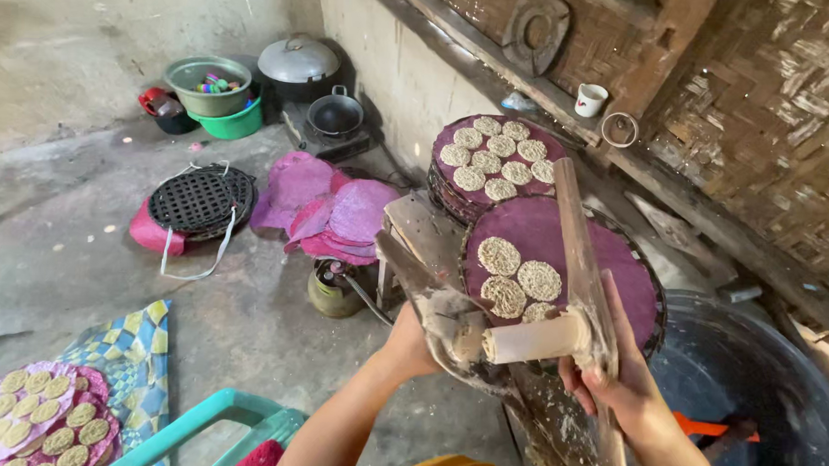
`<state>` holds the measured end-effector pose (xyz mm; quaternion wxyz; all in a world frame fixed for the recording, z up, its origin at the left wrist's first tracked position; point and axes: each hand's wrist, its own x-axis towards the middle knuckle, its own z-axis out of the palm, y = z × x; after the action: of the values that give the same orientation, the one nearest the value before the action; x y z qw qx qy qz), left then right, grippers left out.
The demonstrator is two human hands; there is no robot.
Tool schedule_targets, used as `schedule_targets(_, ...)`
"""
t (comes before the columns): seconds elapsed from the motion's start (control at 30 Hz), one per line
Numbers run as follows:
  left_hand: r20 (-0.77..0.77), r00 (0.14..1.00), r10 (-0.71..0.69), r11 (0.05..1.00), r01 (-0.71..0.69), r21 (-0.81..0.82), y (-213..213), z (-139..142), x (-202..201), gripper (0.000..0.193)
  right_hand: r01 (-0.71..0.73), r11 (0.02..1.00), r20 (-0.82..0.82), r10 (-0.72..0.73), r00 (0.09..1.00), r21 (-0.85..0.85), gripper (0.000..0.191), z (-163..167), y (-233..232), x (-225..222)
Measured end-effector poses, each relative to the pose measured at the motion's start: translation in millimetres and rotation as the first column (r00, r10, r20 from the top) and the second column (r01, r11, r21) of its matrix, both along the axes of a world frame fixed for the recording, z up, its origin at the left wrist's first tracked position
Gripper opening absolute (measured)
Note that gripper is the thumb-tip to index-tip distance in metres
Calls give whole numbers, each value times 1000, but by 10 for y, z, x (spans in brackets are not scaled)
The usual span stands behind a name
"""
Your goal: The person scoops dough from a large basin with a spatula into a wooden hand press, squeezes the press to extrude noodle-like dough onto a round tray, uses a ring mold to shape the discs, and arranges the formed discs across the tray.
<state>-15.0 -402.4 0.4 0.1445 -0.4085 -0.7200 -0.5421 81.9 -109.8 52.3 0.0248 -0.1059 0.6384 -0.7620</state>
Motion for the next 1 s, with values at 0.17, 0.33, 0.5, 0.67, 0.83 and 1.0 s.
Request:
schedule_targets(0.17, -273, 946, 174, 969, -214, -122, 363, 130, -224, 45, 347, 715, -558, 72, 826, 606, 119, 231, 73, -163)
schedule_targets(0.33, -259, 963, 79, 954, -148, -260, 932, 189, -486, 43, 506, 514, -672, 205, 712, 693, 110, 274, 368, -300)
schedule_targets(0.5, -279, 960, -39, 963, -38, -266, 1605, 46, -758, 44, 538, 502, -671, 120, 732, 677, 108, 59, 702, -496)
schedule_targets(0.67, -147, 987, -66, 927, 6, -375, 2127, -329, -1087, 48, 494, 435, -567, 47, 823, 753, 110, -145, 1114, -709)
schedule_targets(0.83, 104, 941, -322, 941, 305, 148, 2055, -726, -1354, 77, 143, 893, -236, -43, 971, 427, 78, -507, 1875, -1037)
schedule_targets(1.0, 609, 707, -359, 869, 15, 494, 1340, -938, -1488, 41, 357, 292, -167, -519, 838, 887, 25, -1178, 2224, -1313)
